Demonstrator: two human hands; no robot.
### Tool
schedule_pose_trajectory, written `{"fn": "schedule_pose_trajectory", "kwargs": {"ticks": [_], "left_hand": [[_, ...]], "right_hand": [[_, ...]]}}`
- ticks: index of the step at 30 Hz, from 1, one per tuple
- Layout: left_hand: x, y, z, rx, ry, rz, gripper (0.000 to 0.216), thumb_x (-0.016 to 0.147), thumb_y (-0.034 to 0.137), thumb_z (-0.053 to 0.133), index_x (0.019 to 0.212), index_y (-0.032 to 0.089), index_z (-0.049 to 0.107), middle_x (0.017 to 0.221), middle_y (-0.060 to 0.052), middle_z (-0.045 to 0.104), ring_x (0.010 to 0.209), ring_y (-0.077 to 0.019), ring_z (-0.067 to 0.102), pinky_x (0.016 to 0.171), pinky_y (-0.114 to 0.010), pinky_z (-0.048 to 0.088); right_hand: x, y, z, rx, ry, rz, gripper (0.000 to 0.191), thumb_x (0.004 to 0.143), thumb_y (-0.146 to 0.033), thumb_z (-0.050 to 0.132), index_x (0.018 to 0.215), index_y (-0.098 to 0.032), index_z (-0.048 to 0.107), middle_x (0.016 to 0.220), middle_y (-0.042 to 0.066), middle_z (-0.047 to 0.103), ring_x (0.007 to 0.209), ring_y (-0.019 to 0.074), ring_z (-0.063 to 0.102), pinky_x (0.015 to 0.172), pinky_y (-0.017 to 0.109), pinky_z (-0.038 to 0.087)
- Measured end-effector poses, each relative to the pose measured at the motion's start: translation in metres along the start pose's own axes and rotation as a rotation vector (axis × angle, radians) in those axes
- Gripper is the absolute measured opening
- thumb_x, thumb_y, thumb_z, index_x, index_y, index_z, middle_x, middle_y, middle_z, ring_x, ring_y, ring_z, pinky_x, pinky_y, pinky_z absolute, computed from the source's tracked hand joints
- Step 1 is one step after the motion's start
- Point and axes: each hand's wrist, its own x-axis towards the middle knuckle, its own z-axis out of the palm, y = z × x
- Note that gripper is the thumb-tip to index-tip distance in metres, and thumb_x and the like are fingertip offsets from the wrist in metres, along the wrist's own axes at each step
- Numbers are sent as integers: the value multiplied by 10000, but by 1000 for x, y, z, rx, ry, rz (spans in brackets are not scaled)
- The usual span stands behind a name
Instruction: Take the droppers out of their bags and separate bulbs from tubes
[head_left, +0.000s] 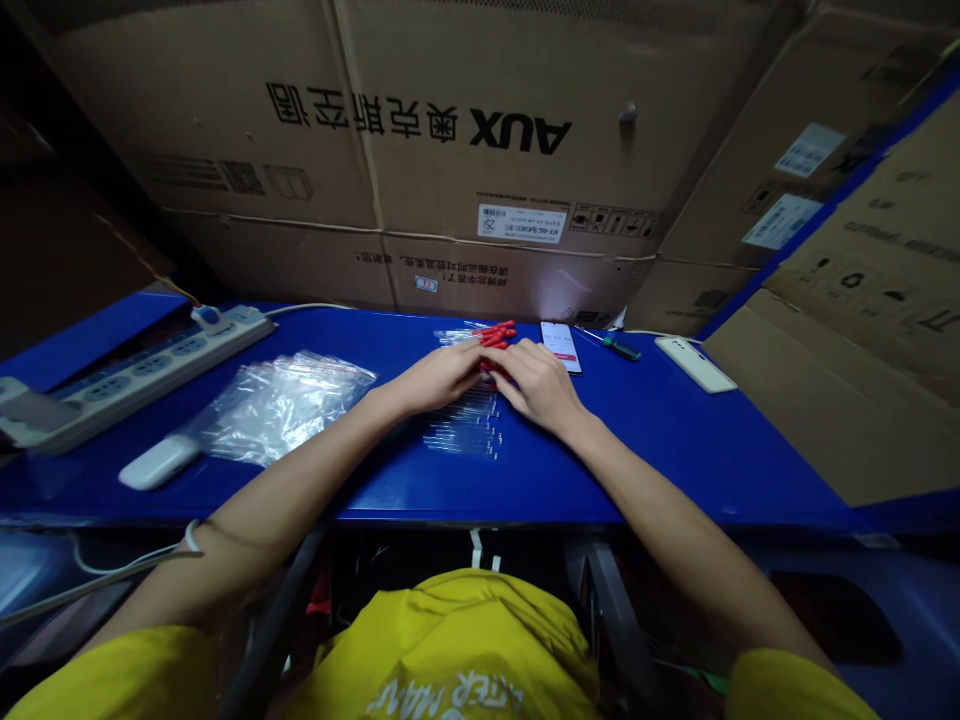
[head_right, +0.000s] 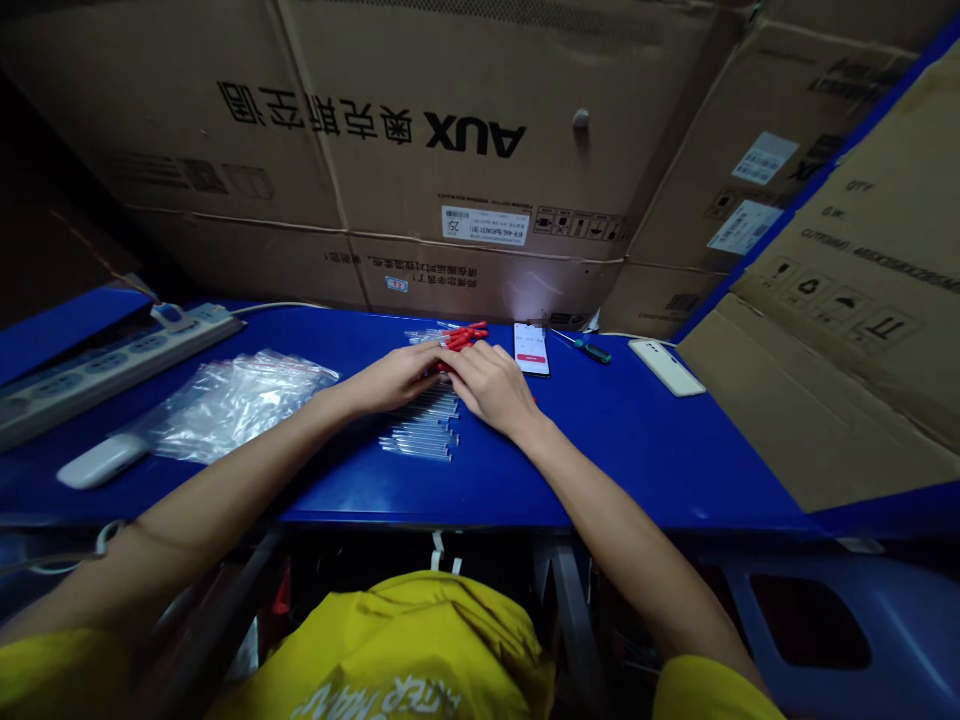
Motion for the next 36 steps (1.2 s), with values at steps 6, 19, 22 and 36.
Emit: {"fn": "schedule_pose_trajectory", "kwargs": {"ticks": [6, 19, 22, 36], "left_hand": [[-4, -7, -4, 94, 10, -113, 169, 1082, 279, 498, 1118, 177, 629, 1141, -121, 664, 979, -226, 678, 867, -356, 551], [0, 1, -8, -2, 144, -113, 439, 1055, 197, 523, 1492, 209, 561, 1276, -125, 754, 1079, -217, 721, 923, -368, 538], [1, 2, -8, 11, 178, -103, 340, 1075, 239, 503, 1377, 212, 656, 1325, -128, 746, 1168, -237, 701, 976, -407, 544], [8, 16, -3, -454, 353, -262, 444, 976, 335, 662, 1380, 202, 535, 1099, -100, 738, 929, -193, 739, 861, -359, 610]], "right_hand": [[-13, 42, -26, 74, 74, 164, 331, 998, -219, 529, 1264, -199, 724, 961, 93, 713, 941, 271, 605, 877, 411, 474], [-40, 68, -48, 412, -323, 434, 192, 876, -390, 699, 933, -224, 623, 762, 9, 705, 667, 166, 568, 691, 308, 431], [-43, 71, -48, 445, -390, 494, 268, 872, -467, 718, 875, -216, 624, 710, 0, 683, 626, 150, 544, 650, 297, 408], [-35, 58, -42, 334, -105, 451, 326, 1005, -529, 613, 973, -208, 662, 767, 24, 693, 664, 177, 583, 659, 305, 408]]}}
